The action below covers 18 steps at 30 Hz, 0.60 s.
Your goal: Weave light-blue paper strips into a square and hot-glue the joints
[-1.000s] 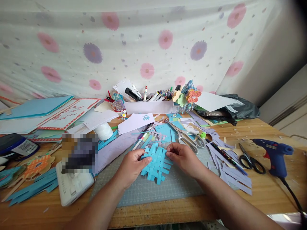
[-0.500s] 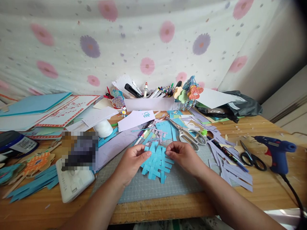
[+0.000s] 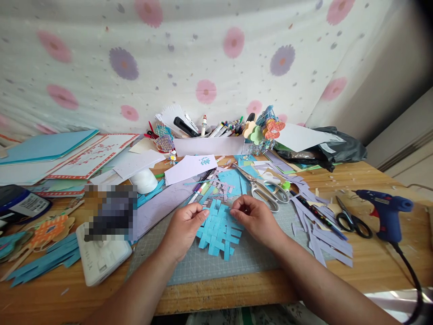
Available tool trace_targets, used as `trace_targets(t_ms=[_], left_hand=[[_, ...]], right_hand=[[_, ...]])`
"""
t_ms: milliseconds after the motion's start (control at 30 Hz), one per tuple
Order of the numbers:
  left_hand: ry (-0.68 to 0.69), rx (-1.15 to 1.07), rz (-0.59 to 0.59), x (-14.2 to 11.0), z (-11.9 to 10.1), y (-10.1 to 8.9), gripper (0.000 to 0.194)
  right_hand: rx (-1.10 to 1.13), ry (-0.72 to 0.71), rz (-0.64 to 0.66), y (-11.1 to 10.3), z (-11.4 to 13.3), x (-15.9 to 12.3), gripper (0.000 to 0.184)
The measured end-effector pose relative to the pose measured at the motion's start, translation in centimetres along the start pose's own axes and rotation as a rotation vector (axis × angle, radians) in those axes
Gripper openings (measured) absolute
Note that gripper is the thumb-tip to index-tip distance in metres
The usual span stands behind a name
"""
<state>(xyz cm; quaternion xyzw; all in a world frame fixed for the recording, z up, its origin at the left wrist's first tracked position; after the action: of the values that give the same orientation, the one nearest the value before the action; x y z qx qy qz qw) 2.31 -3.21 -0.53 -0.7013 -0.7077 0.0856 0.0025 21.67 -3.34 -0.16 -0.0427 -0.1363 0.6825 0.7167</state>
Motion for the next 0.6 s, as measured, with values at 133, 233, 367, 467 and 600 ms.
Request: trace_targets(t_ms=[133,233,367,467,600], left_hand=[[0.005,-0.029,-0.007,-0.05,0.04,0.06,0.036],[0.010,-0.060,-0.002,-0.07,0.03,0.14,0.036],[-0.013,-0.113,0.009,-0.09,0.10,0.26,0.036],[-0.032,-0.150,0.005,-0.10,0.18,0.38,0.034],[-0.041,-0.209,-0.032,-0.08,0.18,0.54,0.034]], right_hand=[[0.069,0.051,-0.017,-0.13,-0.41,0.12,0.020],[0.101,0.055,-0.043,-0.10,-0.57,0.14,0.023],[0.102,0.049,-0.066,0.11,-0.51,0.15,0.023],[0.136,0.070,-0.063,0.23,-0.38,0.12,0.025],[0.266,0.156,0.047,0.40,-0.15,-0.11,0.030]])
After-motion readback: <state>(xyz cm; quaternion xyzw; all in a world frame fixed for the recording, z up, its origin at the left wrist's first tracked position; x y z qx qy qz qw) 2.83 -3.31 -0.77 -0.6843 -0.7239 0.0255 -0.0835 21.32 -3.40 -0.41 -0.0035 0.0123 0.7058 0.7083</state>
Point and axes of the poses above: each hand's wrist, its own x-axis towards the middle knuckle, its own y-axis out of the palm, z = x × y, the point moved 1 cm from there along x, towards the middle knuckle, and after that the axes turned 9 degrees about -z, right-handed, at the moved point
